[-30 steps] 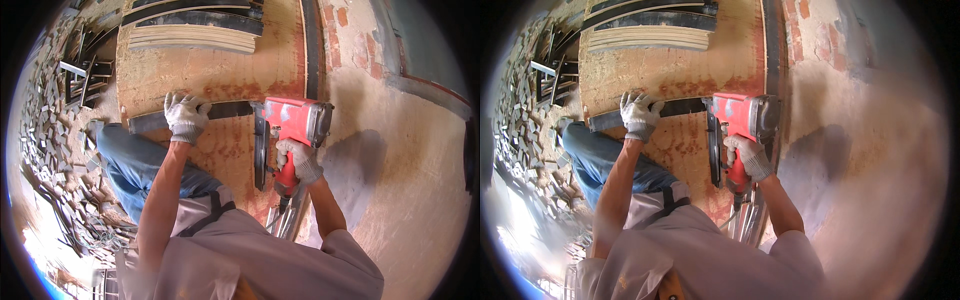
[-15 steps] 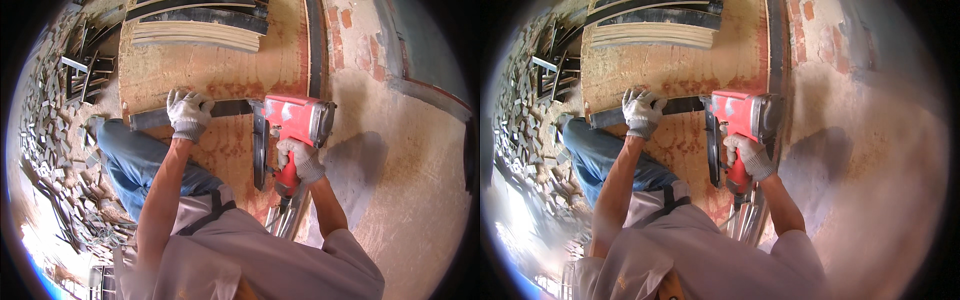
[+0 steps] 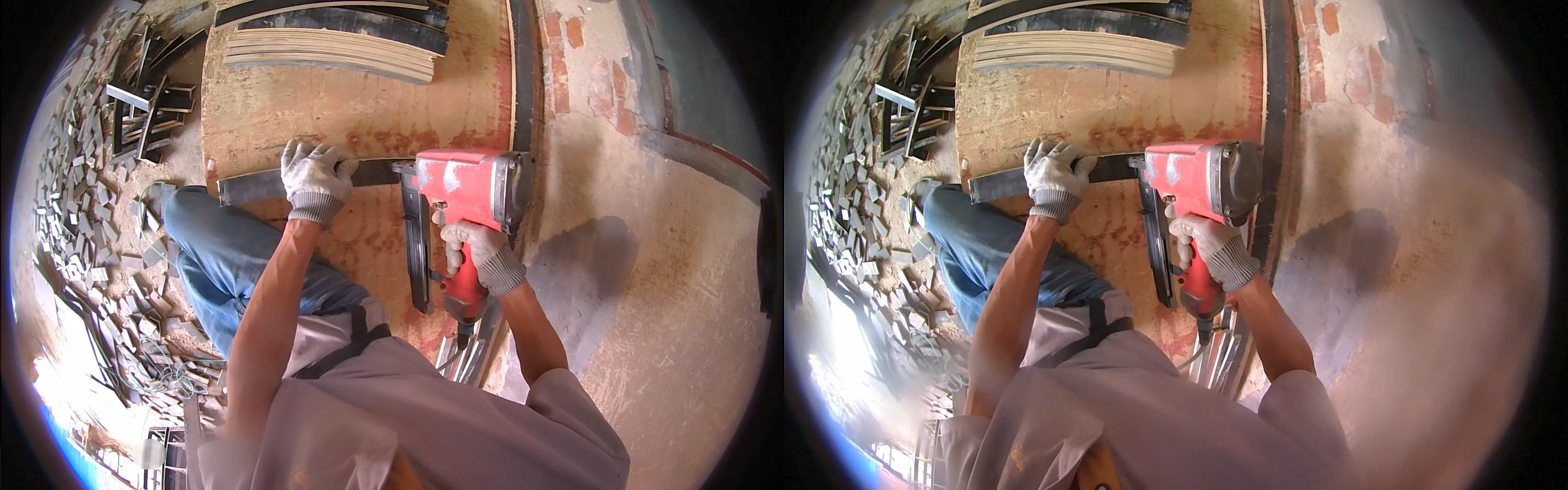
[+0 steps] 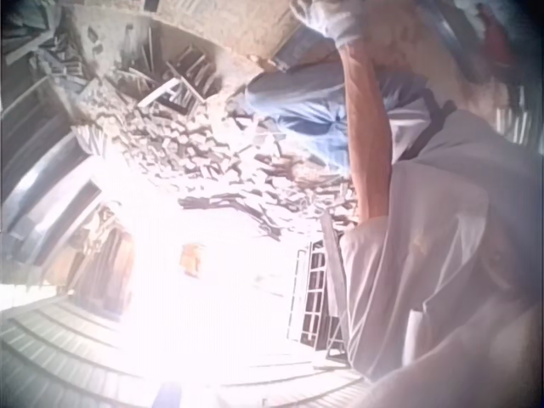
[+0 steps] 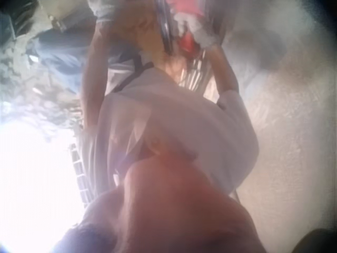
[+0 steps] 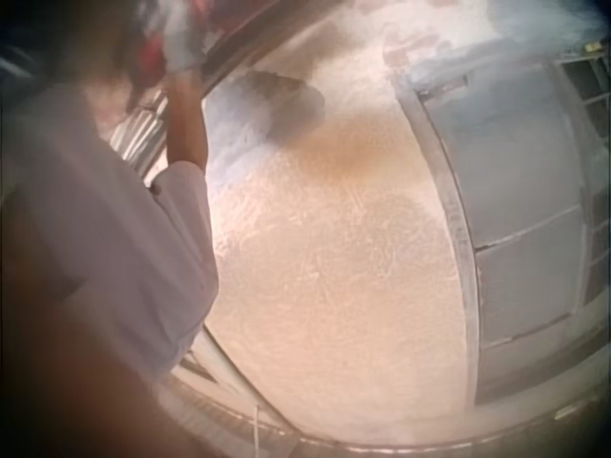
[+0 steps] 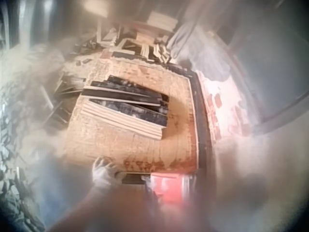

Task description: The person sits on the floor and installs thin wooden strips onto a subfloor using a red pneumatic nail gun. They repeatedly pick up strips, align them, and fasten them in place.

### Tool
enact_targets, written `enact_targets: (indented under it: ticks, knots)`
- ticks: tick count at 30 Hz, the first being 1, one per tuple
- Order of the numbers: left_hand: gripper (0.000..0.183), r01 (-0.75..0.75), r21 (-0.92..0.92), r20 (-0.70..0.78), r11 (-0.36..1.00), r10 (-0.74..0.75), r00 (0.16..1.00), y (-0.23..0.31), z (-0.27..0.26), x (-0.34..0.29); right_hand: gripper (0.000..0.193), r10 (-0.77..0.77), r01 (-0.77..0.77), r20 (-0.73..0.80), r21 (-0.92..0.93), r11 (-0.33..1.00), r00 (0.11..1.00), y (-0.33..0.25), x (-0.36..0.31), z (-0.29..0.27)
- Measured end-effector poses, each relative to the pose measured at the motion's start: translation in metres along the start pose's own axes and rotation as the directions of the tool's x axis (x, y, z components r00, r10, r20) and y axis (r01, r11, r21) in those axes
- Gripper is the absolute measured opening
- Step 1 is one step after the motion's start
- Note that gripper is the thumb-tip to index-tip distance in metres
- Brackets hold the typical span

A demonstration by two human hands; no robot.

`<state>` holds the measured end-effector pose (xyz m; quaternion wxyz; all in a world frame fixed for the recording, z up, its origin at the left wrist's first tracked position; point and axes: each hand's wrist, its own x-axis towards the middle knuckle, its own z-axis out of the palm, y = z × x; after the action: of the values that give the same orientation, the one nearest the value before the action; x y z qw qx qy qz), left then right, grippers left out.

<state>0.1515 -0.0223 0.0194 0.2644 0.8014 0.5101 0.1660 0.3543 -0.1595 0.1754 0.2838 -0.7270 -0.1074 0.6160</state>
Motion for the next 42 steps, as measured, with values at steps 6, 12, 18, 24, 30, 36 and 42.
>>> enact_targets:
  ticks: [6,12,18,24,30,36,42]
  knots:
    - [0.024,-0.023,0.092,0.034,0.995,0.020,0.999,-0.010,0.006,0.001,0.025,-0.039,0.042,0.047,-0.066,0.997,0.998,0.003,-0.001,0.013]
    - [0.025,-0.045,0.009,0.022,0.999,0.045,0.999,-0.010,0.002,-0.001,0.020,-0.026,0.028,0.061,-0.033,0.999,0.998,0.003,0.008,0.019]
    - [0.036,0.001,0.027,-0.055,1.000,0.001,0.998,-0.032,-0.007,-0.010,0.014,-0.068,0.068,0.021,0.006,0.998,0.997,0.017,0.009,0.020]
    - [0.078,0.601,0.452,-0.198,0.659,-0.583,0.788,-0.117,-0.076,-0.039,0.018,-0.028,0.025,0.022,0.136,0.990,0.999,0.028,0.009,0.020]
    - [0.080,0.735,0.288,0.002,0.614,-0.768,0.641,-0.121,-0.075,-0.020,0.017,-0.041,0.038,0.015,0.166,0.985,0.999,0.042,0.006,0.014]
    - [0.045,0.841,-0.446,0.295,0.307,-0.836,0.462,-0.074,-0.055,-0.029,0.023,-0.163,0.162,0.006,0.063,0.985,0.987,0.047,-0.019,0.016]
    - [0.033,0.699,-0.670,0.648,-0.249,-0.655,0.388,-0.039,-0.016,-0.049,0.033,-0.168,0.173,0.045,-0.172,0.970,0.985,0.067,-0.022,0.020]
